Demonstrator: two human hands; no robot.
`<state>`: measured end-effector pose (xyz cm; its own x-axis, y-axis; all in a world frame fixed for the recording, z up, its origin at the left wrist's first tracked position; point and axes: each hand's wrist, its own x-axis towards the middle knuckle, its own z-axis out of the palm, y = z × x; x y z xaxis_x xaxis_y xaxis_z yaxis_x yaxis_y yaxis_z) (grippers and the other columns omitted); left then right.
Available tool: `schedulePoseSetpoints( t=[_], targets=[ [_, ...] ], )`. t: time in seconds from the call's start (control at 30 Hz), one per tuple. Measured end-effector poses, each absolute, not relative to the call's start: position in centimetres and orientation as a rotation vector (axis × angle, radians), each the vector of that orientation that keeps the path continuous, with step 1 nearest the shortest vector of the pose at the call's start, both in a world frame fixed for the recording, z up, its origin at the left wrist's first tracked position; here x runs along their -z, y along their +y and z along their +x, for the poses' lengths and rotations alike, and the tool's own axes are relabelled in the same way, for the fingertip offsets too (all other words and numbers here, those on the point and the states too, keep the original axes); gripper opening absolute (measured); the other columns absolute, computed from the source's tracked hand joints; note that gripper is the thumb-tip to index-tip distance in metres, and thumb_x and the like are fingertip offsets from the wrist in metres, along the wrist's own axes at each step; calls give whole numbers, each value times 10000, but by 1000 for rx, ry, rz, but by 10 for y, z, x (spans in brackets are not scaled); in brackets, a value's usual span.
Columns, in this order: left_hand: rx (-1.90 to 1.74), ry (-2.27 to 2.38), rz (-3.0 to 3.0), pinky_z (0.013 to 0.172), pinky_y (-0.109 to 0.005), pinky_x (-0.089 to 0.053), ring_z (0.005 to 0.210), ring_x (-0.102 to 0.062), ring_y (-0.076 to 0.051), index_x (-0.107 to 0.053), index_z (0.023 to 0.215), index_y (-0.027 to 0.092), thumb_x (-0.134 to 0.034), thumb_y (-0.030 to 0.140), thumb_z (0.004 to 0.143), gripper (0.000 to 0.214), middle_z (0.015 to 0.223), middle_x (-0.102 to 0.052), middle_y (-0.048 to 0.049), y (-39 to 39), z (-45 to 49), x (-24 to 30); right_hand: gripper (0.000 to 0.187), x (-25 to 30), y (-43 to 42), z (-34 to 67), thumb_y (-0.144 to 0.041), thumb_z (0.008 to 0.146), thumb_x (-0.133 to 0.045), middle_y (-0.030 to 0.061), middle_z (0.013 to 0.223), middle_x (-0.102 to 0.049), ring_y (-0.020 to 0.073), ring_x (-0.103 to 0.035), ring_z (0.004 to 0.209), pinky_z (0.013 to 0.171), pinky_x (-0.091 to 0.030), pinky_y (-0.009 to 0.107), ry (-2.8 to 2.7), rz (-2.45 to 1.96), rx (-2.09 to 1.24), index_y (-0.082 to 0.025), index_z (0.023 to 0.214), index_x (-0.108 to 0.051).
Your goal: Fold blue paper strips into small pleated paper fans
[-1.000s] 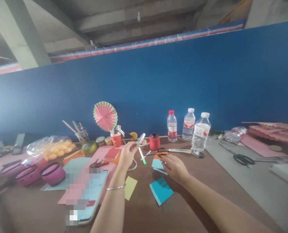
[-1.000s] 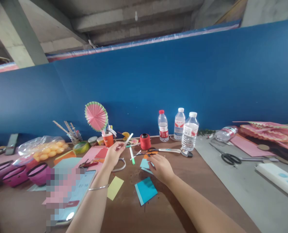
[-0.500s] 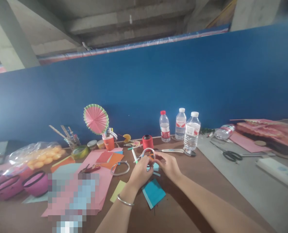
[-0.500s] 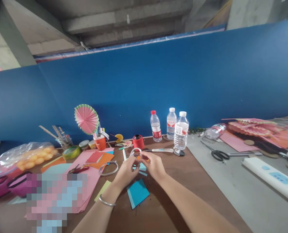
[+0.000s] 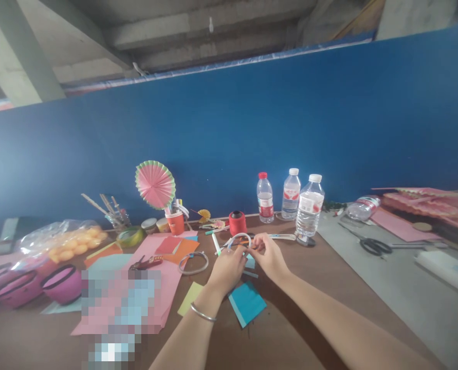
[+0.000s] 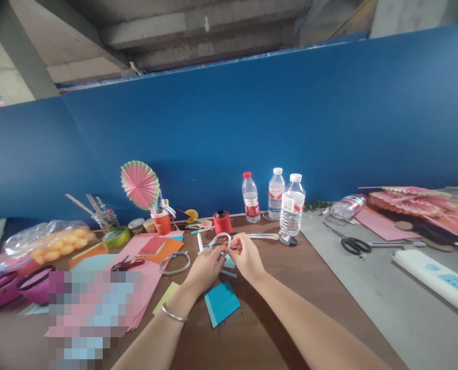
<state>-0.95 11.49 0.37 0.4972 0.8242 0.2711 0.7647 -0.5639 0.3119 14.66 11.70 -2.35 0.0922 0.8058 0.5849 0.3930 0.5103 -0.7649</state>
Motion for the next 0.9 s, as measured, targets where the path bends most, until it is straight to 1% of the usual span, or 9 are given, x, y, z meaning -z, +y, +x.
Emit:
schedulePoseSetpoints(
  t=[0.1,0.23,0.37,0.5,0.6,0.7,0.77,0.83,0.9],
  targets=[
    [-620,1357,2549,767,-300,-375,908,-541,-215,-520,1025,216,-375,244,837,239,908,-608,-62,116,-9,-3,251,23,116,146,-237,698,-590,-10,779,-572,135,-549,678,649,-441,263,-1491,-1027,-503,-219,808,-366],
    [-645,1332,2470,652,-270,-387,773,-575,-201,-529,1003,226,-375,269,834,233,833,-621,-45,117,-10,0,277,21,116,148,-187,685,-569,-14,736,-555,148,-564,710,688,-452,280,-1570,-1033,-482,-210,934,-450],
    [-700,1292,2383,616,-244,-380,707,-570,-178,-553,953,232,-377,293,826,226,763,-617,-18,118,-13,3,155,23,119,150,-199,729,-503,6,746,-580,153,-577,719,718,-457,295,-1571,-1042,-464,-203,879,-541],
    [-757,1275,2291,563,-223,-368,623,-542,-151,-585,782,215,-344,285,823,254,668,-591,-1,121,-15,7,140,23,120,150,-214,724,-520,0,703,-559,149,-571,671,659,-474,278,-1457,-1004,-572,-195,862,-530],
    [-814,1298,2232,532,-214,-355,563,-511,-137,-586,711,193,-351,266,805,264,575,-545,11,124,-16,10,134,20,118,149,-219,725,-537,-4,691,-528,144,-549,651,631,-470,270,-1377,-974,-563,-194,853,-511],
    [-874,1332,2197,550,-205,-352,575,-505,-126,-579,669,181,-363,265,794,263,560,-530,22,128,-18,12,185,16,115,147,-200,728,-537,-6,719,-508,137,-540,664,647,-468,270,-1280,-938,-519,-201,903,-478],
    [-899,1359,2185,556,-201,-349,582,-506,-122,-580,670,181,-360,267,794,266,560,-528,29,130,-18,12,271,16,114,146,-181,725,-534,-2,749,-506,132,-532,658,631,-469,267,-1280,-924,-506,-207,979,-444],
    [-913,1382,2191,572,-203,-348,598,-512,-124,-589,671,185,-362,268,794,271,562,-534,31,132,-18,11,386,18,114,145,-161,704,-545,23,832,-514,127,-517,645,611,-471,271,-1378,-937,-459,-209,1066,-421],
    [-919,1392,2214,605,-210,-350,627,-525,-129,-604,679,193,-366,273,796,277,591,-563,28,132,-18,10,442,21,114,144,-136,673,-560,66,969,-499,128,-510,660,633,-476,288,-1538,-971,-356,-209,1095,-451]
  ],
)
